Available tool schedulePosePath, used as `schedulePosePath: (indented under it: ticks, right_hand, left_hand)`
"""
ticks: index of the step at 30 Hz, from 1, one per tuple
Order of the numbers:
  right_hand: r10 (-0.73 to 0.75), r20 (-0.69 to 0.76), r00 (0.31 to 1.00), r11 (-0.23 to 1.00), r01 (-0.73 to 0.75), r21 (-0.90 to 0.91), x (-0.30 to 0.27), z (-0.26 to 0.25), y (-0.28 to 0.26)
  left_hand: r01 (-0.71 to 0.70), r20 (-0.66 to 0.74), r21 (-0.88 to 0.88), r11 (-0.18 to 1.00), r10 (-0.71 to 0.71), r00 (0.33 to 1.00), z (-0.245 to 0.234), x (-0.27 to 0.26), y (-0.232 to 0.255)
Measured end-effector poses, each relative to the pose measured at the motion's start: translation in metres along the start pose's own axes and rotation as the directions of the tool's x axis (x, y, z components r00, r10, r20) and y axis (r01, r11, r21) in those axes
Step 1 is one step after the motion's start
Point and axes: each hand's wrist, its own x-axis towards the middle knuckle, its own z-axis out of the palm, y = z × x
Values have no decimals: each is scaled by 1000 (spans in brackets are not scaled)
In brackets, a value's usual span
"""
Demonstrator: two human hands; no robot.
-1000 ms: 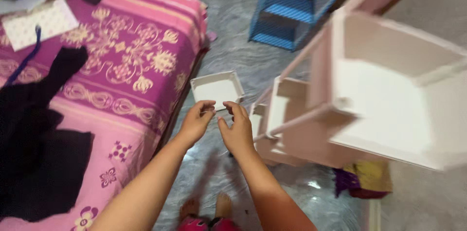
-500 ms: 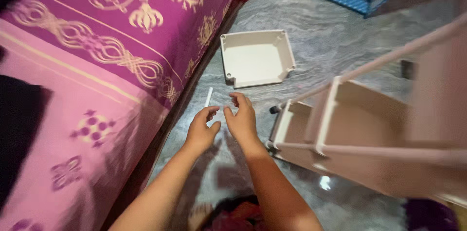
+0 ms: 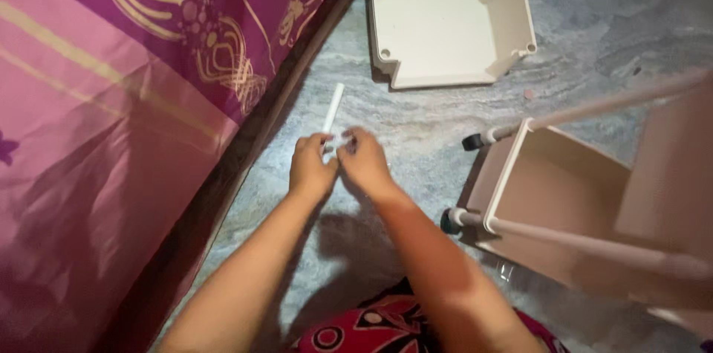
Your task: The person assembles a white plastic rolling storage cart by inserting vertical support poles into the base and stacking drawer units on top. They secure the components by hand and adjust the alignment of the drawers.
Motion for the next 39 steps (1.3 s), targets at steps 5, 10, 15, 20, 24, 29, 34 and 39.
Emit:
schedulePosePath:
  ticks: [5, 10, 15, 20, 24, 29, 34, 39]
  right_hand:
    - [123, 111, 986, 990, -129, 51, -1, 24, 30]
    - [212, 194, 958, 975, -221, 28, -4, 34, 36]
    - [279, 267, 923, 937, -323, 137, -6, 52, 61]
    - [347, 291, 892, 867, -423, 265, 0, 78, 90]
    - [296, 223, 929, 852, -362, 378, 5, 80, 76]
    - [447, 292, 846, 420, -486, 766, -28, 7, -2]
    - [454, 258, 853, 428, -463, 776, -75, -116, -146]
    - [445, 224, 867, 427, -426, 798, -110, -208, -263]
  left_hand:
    - [230, 6, 238, 944, -238, 971, 6, -11, -23]
    - [397, 40, 227, 889, -416, 909, 9, -18, -42]
    - [298, 41, 253, 920, -318, 947, 24, -20, -77]
    - [251, 134, 115, 961, -266, 955, 31, -20, -82]
    - [286, 167, -41, 957, -275, 947, 33, -31, -50]
    - [360, 184, -342, 868, -314, 931, -8, -58, 32]
    - [381, 222, -239, 893, -332, 917, -90, -85, 169]
    - [384, 247, -296, 875, -318, 915, -157, -101, 280]
